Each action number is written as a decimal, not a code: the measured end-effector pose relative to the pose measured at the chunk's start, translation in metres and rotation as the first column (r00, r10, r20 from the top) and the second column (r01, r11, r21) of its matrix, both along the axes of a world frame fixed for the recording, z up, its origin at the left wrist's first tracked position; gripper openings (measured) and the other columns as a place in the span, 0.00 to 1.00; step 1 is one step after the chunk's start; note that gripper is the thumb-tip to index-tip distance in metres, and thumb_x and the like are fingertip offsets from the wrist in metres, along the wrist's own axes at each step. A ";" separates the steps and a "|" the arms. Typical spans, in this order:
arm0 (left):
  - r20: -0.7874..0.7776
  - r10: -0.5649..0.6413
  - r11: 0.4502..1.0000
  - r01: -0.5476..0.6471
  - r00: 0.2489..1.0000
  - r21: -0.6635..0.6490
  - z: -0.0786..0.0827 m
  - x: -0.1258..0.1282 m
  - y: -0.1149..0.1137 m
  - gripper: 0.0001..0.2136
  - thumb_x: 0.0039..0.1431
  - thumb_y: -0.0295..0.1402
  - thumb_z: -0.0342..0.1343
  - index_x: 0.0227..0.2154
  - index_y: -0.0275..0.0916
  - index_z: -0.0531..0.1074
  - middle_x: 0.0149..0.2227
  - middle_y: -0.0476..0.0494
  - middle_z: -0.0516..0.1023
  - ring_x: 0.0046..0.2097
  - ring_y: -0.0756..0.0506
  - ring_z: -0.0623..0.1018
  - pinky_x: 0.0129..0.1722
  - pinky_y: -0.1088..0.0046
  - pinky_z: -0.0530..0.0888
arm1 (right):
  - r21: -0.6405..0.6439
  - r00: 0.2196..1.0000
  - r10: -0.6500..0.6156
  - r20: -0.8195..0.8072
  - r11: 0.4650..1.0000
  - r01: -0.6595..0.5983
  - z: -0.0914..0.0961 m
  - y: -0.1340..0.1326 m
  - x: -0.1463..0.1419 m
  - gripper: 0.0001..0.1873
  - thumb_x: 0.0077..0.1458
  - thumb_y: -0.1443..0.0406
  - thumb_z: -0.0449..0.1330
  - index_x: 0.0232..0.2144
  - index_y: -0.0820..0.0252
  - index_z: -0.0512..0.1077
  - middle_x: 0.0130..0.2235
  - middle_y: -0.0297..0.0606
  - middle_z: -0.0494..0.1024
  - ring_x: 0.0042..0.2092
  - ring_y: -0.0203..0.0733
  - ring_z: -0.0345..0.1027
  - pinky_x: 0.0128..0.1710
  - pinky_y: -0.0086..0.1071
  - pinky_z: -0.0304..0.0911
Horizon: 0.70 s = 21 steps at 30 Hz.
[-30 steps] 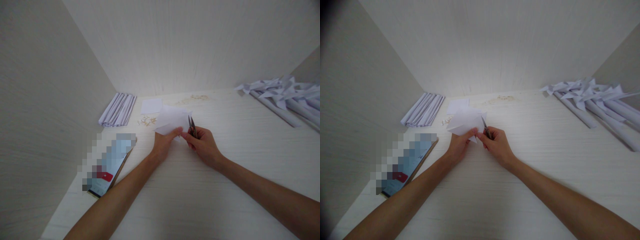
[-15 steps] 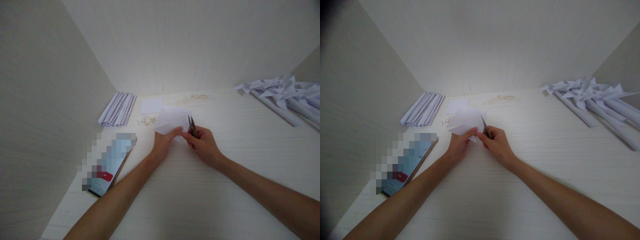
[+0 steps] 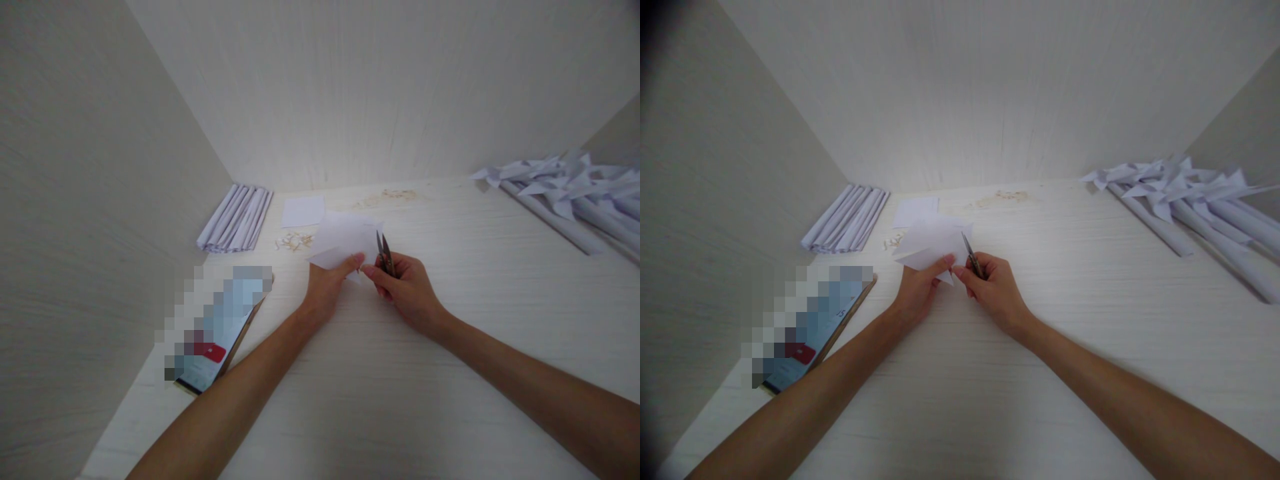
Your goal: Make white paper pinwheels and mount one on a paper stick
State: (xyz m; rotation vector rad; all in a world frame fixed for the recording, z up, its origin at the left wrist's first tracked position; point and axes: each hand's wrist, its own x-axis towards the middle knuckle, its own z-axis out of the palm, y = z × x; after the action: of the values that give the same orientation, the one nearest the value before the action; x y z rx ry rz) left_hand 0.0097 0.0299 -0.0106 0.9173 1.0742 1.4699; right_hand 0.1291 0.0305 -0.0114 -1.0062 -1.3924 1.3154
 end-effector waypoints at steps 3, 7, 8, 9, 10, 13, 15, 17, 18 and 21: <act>0.008 0.010 1.000 -0.010 1.000 0.000 0.000 0.000 0.000 0.12 0.38 0.30 0.61 0.30 0.37 0.71 0.31 0.46 0.75 0.34 0.48 0.74 0.37 0.69 0.70 | -0.008 1.000 -0.002 0.004 1.000 0.002 0.000 0.000 0.000 0.15 0.42 0.59 0.60 0.15 0.60 0.59 0.12 0.24 0.58 0.15 0.26 0.47 0.14 0.24 0.44; 0.029 -0.001 1.000 0.001 1.000 0.018 -0.001 0.000 0.001 0.12 0.38 0.30 0.61 0.30 0.37 0.71 0.31 0.47 0.75 0.33 0.48 0.73 0.37 0.70 0.70 | -0.008 1.000 0.005 0.010 1.000 -0.005 0.000 0.000 0.000 0.15 0.43 0.60 0.60 0.16 0.60 0.59 0.13 0.24 0.59 0.15 0.26 0.48 0.14 0.24 0.44; 0.034 -0.004 1.000 0.003 0.999 0.021 -0.001 0.000 0.001 0.12 0.38 0.30 0.61 0.30 0.37 0.71 0.31 0.47 0.75 0.33 0.48 0.73 0.37 0.70 0.70 | -0.005 1.000 0.006 0.013 1.000 -0.006 0.000 0.000 0.000 0.15 0.43 0.61 0.59 0.16 0.60 0.59 0.12 0.24 0.59 0.15 0.26 0.48 0.14 0.24 0.44; 0.036 -0.003 1.000 0.002 0.999 0.022 -0.001 0.000 0.001 0.12 0.38 0.29 0.61 0.30 0.37 0.71 0.31 0.47 0.75 0.33 0.49 0.73 0.37 0.70 0.70 | 0.000 1.000 0.005 0.017 1.000 -0.005 0.000 0.000 0.000 0.15 0.43 0.61 0.59 0.16 0.60 0.59 0.12 0.24 0.59 0.15 0.26 0.48 0.14 0.24 0.43; 0.035 0.001 1.000 -0.002 0.999 0.020 -0.001 0.000 0.001 0.12 0.38 0.29 0.61 0.30 0.37 0.71 0.31 0.47 0.75 0.33 0.48 0.73 0.37 0.70 0.70 | 0.005 1.000 0.003 0.023 1.000 -0.003 0.000 0.000 0.000 0.14 0.43 0.61 0.59 0.15 0.60 0.59 0.12 0.24 0.59 0.15 0.26 0.48 0.14 0.24 0.43; 0.030 0.011 1.000 -0.011 0.999 0.004 0.000 0.000 0.001 0.12 0.38 0.29 0.61 0.31 0.37 0.71 0.31 0.47 0.76 0.34 0.48 0.74 0.37 0.70 0.70 | 0.007 0.999 0.000 0.033 1.000 0.000 0.000 0.000 -0.001 0.14 0.43 0.62 0.59 0.15 0.60 0.59 0.12 0.24 0.58 0.15 0.26 0.48 0.14 0.24 0.43; 0.026 0.010 1.000 -0.010 1.000 -0.003 0.000 0.000 0.001 0.12 0.38 0.29 0.60 0.31 0.37 0.71 0.32 0.46 0.76 0.34 0.47 0.74 0.36 0.69 0.70 | 0.002 1.000 0.002 0.029 1.000 -0.002 0.000 0.000 -0.001 0.14 0.43 0.62 0.59 0.15 0.60 0.59 0.12 0.24 0.59 0.15 0.26 0.48 0.14 0.23 0.44; 0.024 0.005 1.000 -0.005 1.000 0.002 0.000 0.000 0.001 0.12 0.38 0.29 0.60 0.31 0.37 0.71 0.32 0.46 0.76 0.34 0.47 0.74 0.36 0.68 0.71 | 0.002 1.000 0.006 0.028 1.000 -0.006 0.000 0.000 0.000 0.14 0.43 0.62 0.59 0.15 0.60 0.59 0.13 0.24 0.59 0.16 0.26 0.48 0.15 0.23 0.43; 0.021 0.004 1.000 -0.004 1.000 0.007 0.000 0.000 0.001 0.13 0.38 0.29 0.60 0.31 0.37 0.71 0.32 0.46 0.76 0.34 0.46 0.74 0.36 0.68 0.71 | 0.001 1.000 0.005 0.026 1.000 -0.005 0.000 0.000 0.000 0.14 0.43 0.62 0.59 0.15 0.60 0.59 0.13 0.24 0.59 0.16 0.26 0.48 0.15 0.23 0.43; 0.017 0.009 1.000 -0.010 1.000 0.024 -0.002 0.000 0.002 0.13 0.37 0.29 0.61 0.31 0.38 0.71 0.32 0.45 0.76 0.36 0.46 0.75 0.37 0.68 0.71 | -0.005 1.000 -0.004 0.020 1.000 0.004 0.000 0.000 0.000 0.14 0.43 0.62 0.60 0.15 0.60 0.59 0.12 0.24 0.58 0.16 0.26 0.48 0.15 0.24 0.43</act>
State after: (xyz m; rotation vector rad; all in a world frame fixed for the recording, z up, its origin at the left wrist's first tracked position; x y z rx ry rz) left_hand 0.0100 0.0318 -0.0128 0.9167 1.0521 1.4988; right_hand 0.1293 0.0308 -0.0115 -1.0273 -1.4018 1.3099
